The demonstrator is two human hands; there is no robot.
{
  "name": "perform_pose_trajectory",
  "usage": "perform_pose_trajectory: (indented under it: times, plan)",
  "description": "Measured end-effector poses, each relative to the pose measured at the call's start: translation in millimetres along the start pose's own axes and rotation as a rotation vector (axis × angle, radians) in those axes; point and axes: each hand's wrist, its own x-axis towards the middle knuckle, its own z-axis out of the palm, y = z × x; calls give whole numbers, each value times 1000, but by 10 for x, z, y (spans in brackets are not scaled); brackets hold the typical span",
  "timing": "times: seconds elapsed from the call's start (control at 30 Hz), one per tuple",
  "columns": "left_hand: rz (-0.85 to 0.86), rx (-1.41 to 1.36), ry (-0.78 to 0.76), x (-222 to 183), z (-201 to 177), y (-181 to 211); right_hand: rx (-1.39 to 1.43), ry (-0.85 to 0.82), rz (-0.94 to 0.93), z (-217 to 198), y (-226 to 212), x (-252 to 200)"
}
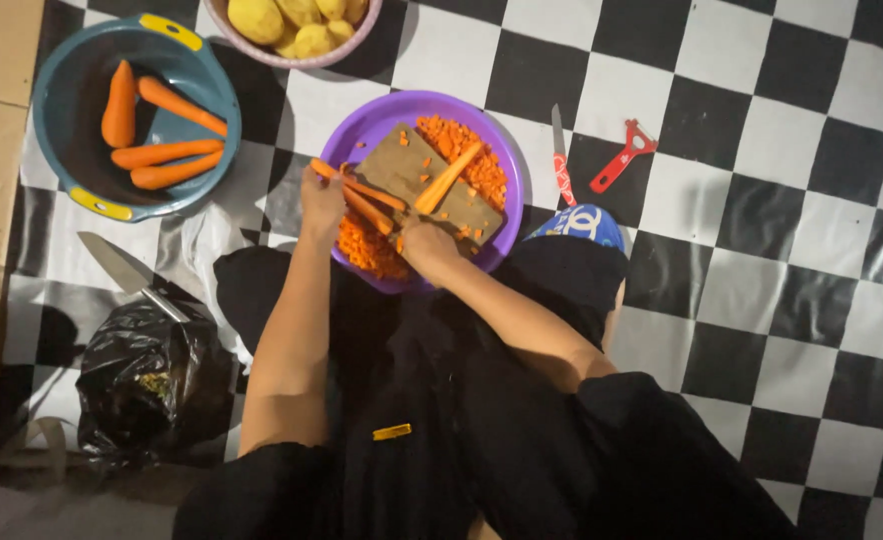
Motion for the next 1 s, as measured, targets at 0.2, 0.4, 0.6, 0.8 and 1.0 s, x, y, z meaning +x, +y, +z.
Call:
perform_pose_trajectory:
  times: [0.2,0.4,0.6,0.8,1.0]
  plan:
    - [102,-18,41,-538,-214,-102,100,-181,-79,-287,254,-330]
    - [282,698,176,-992,5,264,815,-23,67,-720,1287,-760]
    - [876,782,294,-925,491,466,689,-138,15,-807,421,-1032]
    - [366,1076,-407,-375,1144,311,-342,105,-410,572,452,-234]
    - [595,1366,-399,-377,1362,534,243,128,-360,700,744,-289]
